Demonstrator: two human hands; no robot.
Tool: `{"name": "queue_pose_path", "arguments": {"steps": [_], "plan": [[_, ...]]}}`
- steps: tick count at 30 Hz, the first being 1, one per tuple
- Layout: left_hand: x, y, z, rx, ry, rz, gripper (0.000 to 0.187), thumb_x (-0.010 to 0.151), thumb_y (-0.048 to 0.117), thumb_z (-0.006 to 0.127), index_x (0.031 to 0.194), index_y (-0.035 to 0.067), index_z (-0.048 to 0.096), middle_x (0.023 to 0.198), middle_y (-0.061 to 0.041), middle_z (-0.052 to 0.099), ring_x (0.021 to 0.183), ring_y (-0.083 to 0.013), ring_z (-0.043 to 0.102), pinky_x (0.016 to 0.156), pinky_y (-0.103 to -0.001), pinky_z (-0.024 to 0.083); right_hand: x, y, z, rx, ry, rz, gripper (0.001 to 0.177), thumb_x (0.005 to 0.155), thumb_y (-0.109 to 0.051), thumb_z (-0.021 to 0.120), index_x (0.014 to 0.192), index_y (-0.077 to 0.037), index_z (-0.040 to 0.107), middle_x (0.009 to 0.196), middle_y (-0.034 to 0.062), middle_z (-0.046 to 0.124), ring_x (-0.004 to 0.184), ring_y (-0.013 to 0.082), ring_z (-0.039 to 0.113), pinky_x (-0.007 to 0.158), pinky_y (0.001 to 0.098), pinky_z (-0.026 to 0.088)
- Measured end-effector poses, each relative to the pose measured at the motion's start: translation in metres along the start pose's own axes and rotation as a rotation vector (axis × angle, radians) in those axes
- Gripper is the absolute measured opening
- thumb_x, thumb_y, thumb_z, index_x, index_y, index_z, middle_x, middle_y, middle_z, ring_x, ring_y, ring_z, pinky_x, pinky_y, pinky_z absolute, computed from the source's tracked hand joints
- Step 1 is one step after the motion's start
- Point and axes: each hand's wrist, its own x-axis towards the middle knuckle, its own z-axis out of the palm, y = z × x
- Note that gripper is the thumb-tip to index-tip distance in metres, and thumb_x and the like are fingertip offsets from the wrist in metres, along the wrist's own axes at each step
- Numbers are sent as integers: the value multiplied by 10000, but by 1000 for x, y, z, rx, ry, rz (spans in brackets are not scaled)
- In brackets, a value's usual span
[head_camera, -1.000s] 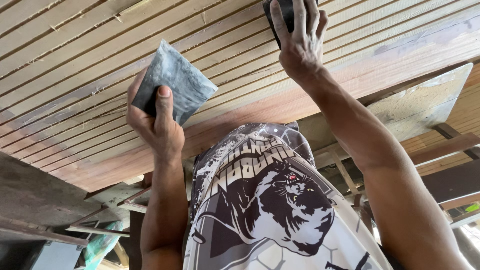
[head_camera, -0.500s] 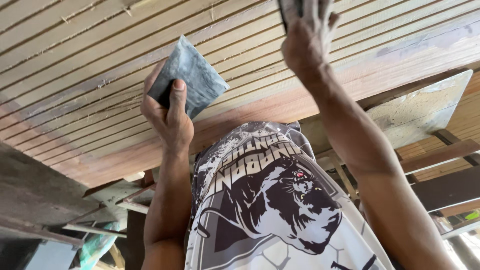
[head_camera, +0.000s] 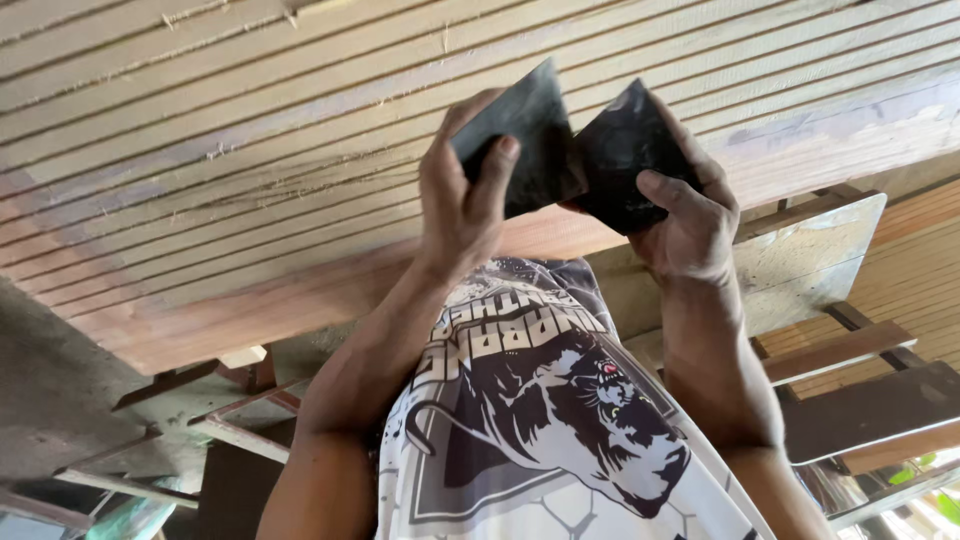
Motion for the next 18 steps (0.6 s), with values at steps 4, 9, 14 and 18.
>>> {"name": "queue_pose_path", "arguments": {"steps": [4,9,14,18], "plan": [[5,7,18,47,-88,76,390,1121,242,535,1412,-18,523,924,-87,719,669,-87,616,567,-246,533,-21,3,9,-53,22,51,621,941,86,409,1555,116,325,1476,310,532,1358,412,609,1104,547,512],[12,24,19,41,-121,95,365,1087,175,545,1384,-37,532,992,-130,730,600,-82,571,519,-233,503,-46,14,-4,-168,-1,27,548,959,171,397,1505,134,386,1505,311,513,1317,419,601,1033,510,536],[28,40,-2,-37,-307,99,358,1109,169,580,1399,-37,547,919,-108,736,682,-122,614,624,-298,542,-56,-17,-18,-1107,31,-173,493,984,181,450,1417,7,612,1479,243,602,1263,361,680,1028,369,629],[30,40,-5,1,-413,199,287,1151,169,560,1363,-24,544,1033,-147,723,859,-172,678,750,-354,609,-50,-41,-7,-1628,1,-486,494,948,142,549,1368,-76,693,1425,224,618,1310,313,632,1012,366,624]]}}
